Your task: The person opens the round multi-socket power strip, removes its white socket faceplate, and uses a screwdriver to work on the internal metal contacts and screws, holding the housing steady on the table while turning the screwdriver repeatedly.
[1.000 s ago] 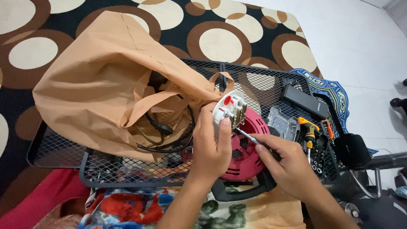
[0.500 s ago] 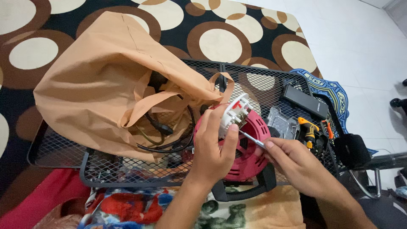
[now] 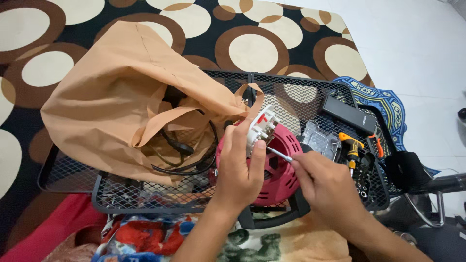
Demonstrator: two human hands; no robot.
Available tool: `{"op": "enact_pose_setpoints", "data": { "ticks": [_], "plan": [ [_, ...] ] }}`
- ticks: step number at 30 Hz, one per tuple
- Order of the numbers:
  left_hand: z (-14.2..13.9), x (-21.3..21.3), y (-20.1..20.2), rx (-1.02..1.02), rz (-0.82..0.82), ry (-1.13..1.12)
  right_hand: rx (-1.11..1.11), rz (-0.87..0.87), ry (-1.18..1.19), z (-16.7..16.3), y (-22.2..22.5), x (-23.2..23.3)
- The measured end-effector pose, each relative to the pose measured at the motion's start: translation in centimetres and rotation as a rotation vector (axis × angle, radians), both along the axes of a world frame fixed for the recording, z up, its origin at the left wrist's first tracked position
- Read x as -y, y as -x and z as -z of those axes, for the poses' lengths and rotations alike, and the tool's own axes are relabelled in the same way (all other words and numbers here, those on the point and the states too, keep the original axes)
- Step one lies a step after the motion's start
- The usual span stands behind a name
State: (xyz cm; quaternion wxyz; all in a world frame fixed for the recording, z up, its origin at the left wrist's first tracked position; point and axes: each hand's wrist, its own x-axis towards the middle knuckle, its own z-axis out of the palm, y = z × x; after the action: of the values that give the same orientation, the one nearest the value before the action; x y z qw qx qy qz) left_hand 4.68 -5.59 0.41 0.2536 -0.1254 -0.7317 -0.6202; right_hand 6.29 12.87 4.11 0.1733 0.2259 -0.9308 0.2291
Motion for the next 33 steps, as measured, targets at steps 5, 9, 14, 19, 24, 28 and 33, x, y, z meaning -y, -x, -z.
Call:
{"op": "enact_pose_setpoints", "data": {
  "ticks": [5, 9, 14, 19, 24, 28, 33],
  "plan": [
    [0.1, -0.1, -0.1, -0.017, -0.044, 0.057, -0.175, -0.019, -0.212, 0.1, -0.7, 0.2],
    [0.1, -0.1, -0.2, 0.002, -0.044, 0.034, -0.253, -0.06, -0.238, -0.1, -0.6, 0.1],
    [0.0, -0.1, -0.2, 0.045, -0.02, 0.011, -0.244, -0.084, -0.122, -0.1, -0.4, 0.0],
    [0.0, -0.1, -0.3, 0.017, -0.03, 0.039, 0.465, 0.017, 0.128, -0.7, 1.4, -0.6],
    [0.1, -0.1, -0.1, 0.007, -0.045, 0.045, 0.5, 0.064, 0.159, -1.3, 1.9, -0.6],
    [0.2, 0.0, 0.0, 0.008, -0.025, -0.047, -0.022, 0.032, -0.099, -0.8, -0.1, 0.7],
    [0.4, -0.1, 0.2, -0.049, -0.05, -0.064, -0.284, -0.063, -0.204, -1.3, -0.7, 0.9]
  ]
}}
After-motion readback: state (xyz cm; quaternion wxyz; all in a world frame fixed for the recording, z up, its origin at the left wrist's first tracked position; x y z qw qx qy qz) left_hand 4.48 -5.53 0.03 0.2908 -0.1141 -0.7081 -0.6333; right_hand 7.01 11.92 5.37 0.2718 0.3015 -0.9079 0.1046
